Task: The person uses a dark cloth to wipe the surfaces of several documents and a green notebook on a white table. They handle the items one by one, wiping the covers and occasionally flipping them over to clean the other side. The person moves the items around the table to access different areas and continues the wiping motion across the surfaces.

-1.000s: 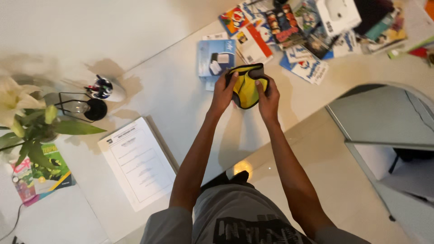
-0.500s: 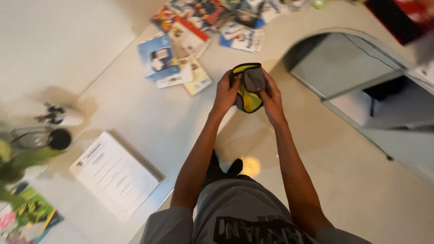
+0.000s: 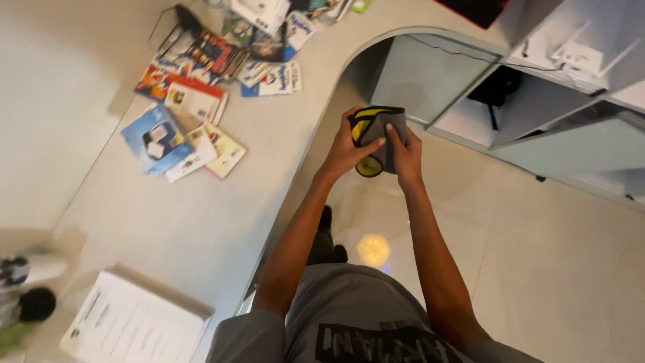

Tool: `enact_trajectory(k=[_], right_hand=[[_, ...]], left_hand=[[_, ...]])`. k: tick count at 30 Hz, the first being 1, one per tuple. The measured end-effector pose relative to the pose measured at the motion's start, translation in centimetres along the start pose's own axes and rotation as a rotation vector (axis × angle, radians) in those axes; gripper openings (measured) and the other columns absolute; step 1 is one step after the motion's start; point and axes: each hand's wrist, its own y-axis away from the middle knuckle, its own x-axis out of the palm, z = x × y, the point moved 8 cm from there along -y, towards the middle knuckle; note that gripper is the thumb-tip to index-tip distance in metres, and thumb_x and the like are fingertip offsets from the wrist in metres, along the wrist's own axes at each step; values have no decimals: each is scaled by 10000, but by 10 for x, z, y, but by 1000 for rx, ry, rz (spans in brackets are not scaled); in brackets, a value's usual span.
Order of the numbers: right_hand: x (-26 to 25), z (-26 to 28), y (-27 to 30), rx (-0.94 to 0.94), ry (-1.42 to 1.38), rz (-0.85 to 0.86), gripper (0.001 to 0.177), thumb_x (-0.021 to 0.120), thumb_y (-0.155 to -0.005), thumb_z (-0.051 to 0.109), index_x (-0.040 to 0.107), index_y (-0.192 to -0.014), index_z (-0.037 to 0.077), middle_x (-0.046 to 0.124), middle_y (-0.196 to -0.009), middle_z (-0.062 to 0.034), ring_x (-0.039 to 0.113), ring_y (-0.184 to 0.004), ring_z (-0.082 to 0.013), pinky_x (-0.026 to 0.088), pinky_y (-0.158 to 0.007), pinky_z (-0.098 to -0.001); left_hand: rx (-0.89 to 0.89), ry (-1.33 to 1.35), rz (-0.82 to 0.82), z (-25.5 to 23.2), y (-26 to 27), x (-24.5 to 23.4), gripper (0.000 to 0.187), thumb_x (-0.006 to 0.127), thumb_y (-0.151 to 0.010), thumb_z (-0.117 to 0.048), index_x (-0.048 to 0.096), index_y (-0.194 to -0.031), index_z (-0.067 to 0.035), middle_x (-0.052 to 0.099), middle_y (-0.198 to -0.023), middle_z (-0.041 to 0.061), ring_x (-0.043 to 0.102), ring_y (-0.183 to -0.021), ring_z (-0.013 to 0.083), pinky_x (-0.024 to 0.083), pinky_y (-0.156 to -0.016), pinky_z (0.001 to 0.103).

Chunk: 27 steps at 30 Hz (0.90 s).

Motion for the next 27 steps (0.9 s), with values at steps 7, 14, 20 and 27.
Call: enact_trajectory(k=[7,14,20,27], right_hand=[[-38,-17,-51,-14,71,-61,326,657,-1044,294,733,-1105,-18,716,-913,-21,611,-805,-71,512,-726,-250],[-53,-31,-132,10,1,-40,403,599,-1045,358,732,-1091,-20,736,-931,-3,632,-835,-62,524,-766,-231],[-65,-34,-213,20,130,-81,497,537,-1093,411,688,-1083,-62,652,-920,-44,563,-868,-94,481,-792,-265],[-58,-3,-293,2,112,-128,508,526,-1075,420,701,-1112,-55,710,-966,-55,614,-883,-104,521,-823,-270]], left_hand=[[29,-66,-94,56,-51,13,501,628,-980,-43,435,-1439,-88,693,-1233,150,691,-1179,258,533,-998,341],[-127,-103,-140,99,-131,21,398,676,-1025,-173,524,-1382,-85,719,-1029,153,689,-935,286,519,-828,339],[90,-37,-200,127,-216,28,248,579,-1095,-208,590,-1278,-42,735,-1197,156,709,-1136,262,525,-966,338],[87,-27,-206,157,-306,30,239,555,-1097,-228,625,-1214,-32,737,-1159,152,701,-1110,260,513,-988,346]])
